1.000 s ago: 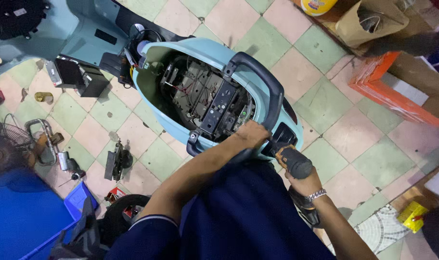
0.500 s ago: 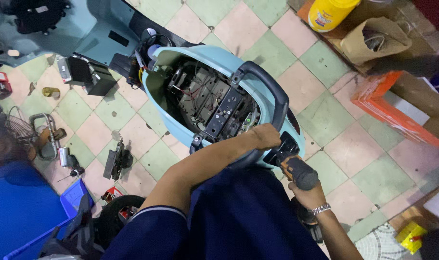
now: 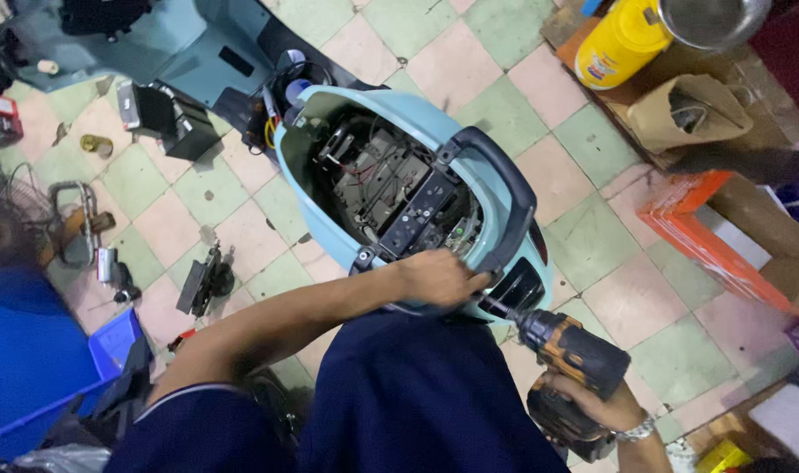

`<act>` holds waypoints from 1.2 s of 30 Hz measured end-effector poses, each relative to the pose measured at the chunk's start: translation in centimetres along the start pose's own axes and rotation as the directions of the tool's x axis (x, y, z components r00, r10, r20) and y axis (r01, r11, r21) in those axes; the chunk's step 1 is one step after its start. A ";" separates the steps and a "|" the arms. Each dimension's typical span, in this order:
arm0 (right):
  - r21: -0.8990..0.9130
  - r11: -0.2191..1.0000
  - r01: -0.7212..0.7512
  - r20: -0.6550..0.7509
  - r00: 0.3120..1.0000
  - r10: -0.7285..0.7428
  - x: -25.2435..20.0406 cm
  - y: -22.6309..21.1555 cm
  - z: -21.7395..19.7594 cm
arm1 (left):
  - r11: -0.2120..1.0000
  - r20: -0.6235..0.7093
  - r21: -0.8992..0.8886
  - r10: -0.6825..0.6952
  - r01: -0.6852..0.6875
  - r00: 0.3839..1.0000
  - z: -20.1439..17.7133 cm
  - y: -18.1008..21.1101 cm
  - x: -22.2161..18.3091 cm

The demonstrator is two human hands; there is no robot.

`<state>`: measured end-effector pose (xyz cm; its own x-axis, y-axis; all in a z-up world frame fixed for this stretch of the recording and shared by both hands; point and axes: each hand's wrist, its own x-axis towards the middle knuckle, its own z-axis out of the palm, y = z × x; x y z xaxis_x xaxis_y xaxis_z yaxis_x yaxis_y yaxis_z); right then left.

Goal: The person repairs a scooter by inspecting wires under the seat, retrieving an impact driver and other tools from a workbench, and using the driver to secure screws on the scooter's body and under the seat.

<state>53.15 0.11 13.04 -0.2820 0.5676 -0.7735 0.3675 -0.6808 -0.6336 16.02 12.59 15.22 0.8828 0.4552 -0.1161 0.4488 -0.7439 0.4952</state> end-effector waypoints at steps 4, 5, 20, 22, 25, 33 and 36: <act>-0.029 0.994 0.107 0.207 0.973 -0.099 1.3 -2.9 -0.6 | 0.981 -0.018 -0.183 -0.070 0.066 0.997 -5.5 3.7 -7.7; -0.038 0.993 0.108 0.216 0.972 -0.097 1.6 -3.7 -0.5 | 0.989 -0.134 -0.141 -0.056 0.037 0.989 -6.4 4.4 -9.4; 0.171 0.899 0.402 -0.074 0.916 -0.395 1.5 -18.8 23.0 | -0.373 0.069 -0.826 -0.811 -0.422 0.581 4.5 -1.8 -34.6; 0.074 0.884 0.462 -0.252 0.866 -0.431 0.2 -17.8 25.8 | -0.377 0.141 -0.850 -0.837 -0.369 0.529 5.6 -2.7 -36.7; 0.208 0.887 0.411 -0.394 0.866 -0.309 -1.3 -14.3 29.4 | -0.456 0.218 -0.812 -0.815 -0.363 0.537 6.8 -3.8 -39.2; 0.453 0.859 0.239 -0.185 0.968 -0.172 -2.3 -11.5 33.5 | -0.414 0.263 -0.730 -0.904 -0.543 0.336 11.1 -5.7 -47.0; -0.166 0.839 0.518 0.142 0.855 -0.499 -0.5 -12.7 34.1 | -0.393 0.305 -0.723 -0.920 -0.568 0.247 13.3 -4.2 -49.0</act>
<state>18.38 -7.32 20.87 -0.5502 0.7594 -0.3472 0.3097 -0.2005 -0.9294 -27.26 -13.05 7.38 -0.1523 0.6471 -0.7470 -0.7784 0.3873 0.4941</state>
